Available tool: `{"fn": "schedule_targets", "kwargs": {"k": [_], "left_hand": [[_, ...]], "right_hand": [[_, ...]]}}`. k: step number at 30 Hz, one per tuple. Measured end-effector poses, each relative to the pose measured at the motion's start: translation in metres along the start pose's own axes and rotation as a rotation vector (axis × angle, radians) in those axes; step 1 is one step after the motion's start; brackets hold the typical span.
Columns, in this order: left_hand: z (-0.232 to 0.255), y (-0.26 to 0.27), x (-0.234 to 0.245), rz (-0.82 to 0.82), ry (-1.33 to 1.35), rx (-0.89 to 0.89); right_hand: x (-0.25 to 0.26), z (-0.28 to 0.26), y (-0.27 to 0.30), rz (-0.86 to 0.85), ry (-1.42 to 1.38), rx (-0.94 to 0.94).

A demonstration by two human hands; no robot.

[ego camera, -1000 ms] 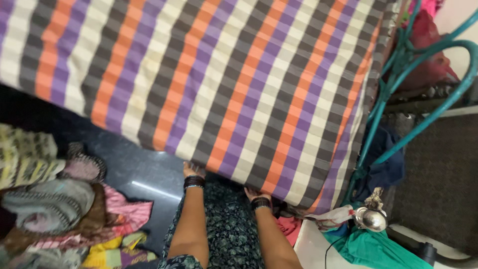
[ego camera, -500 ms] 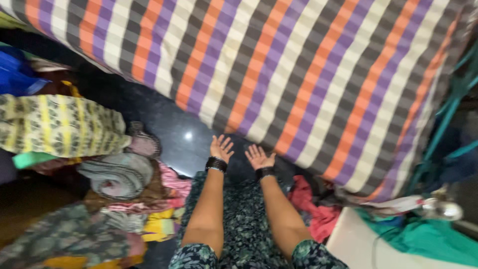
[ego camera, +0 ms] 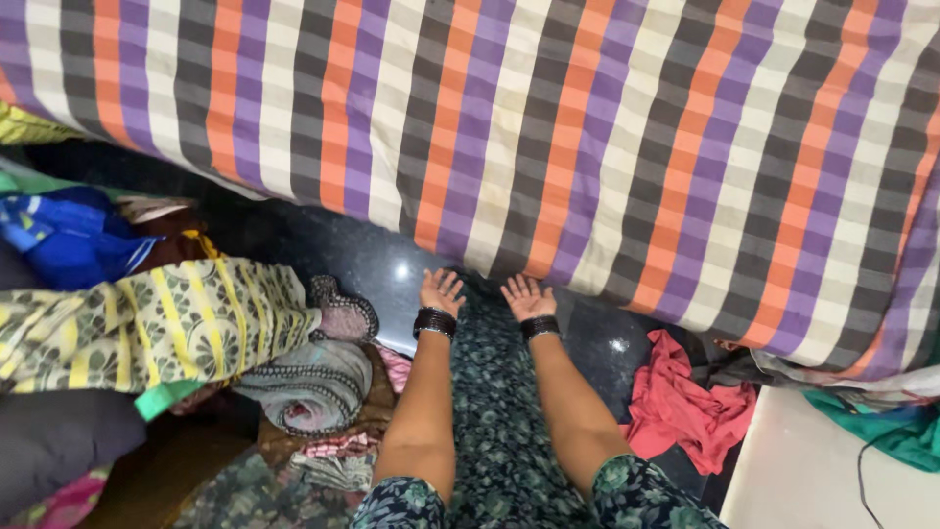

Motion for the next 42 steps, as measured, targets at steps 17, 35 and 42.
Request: {"fn": "schedule_targets", "kwargs": {"k": [17,35,42], "left_hand": [[0.151,-0.171,0.03,0.1,0.538,-0.152],[0.179,-0.252,0.055,-0.035,0.384,-0.095],[0.182,-0.256,0.074,-0.012,0.362,-0.081]], "right_hand": [[-0.044,0.054,-0.104,0.003,-0.197,0.395],[-0.024,0.04,-0.141,0.011,-0.138,0.538],[-0.023,0.039,-0.149,0.044,-0.144,0.572]]}}
Point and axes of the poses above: each hand's wrist, its own y-axis away from the middle knuckle, its own x-axis out of the back of the hand, z = x × y, the point moved 2 cm from there along -y, towards the middle knuckle, and after that the axes turned 1 degree about -z, right-handed, at the moved point
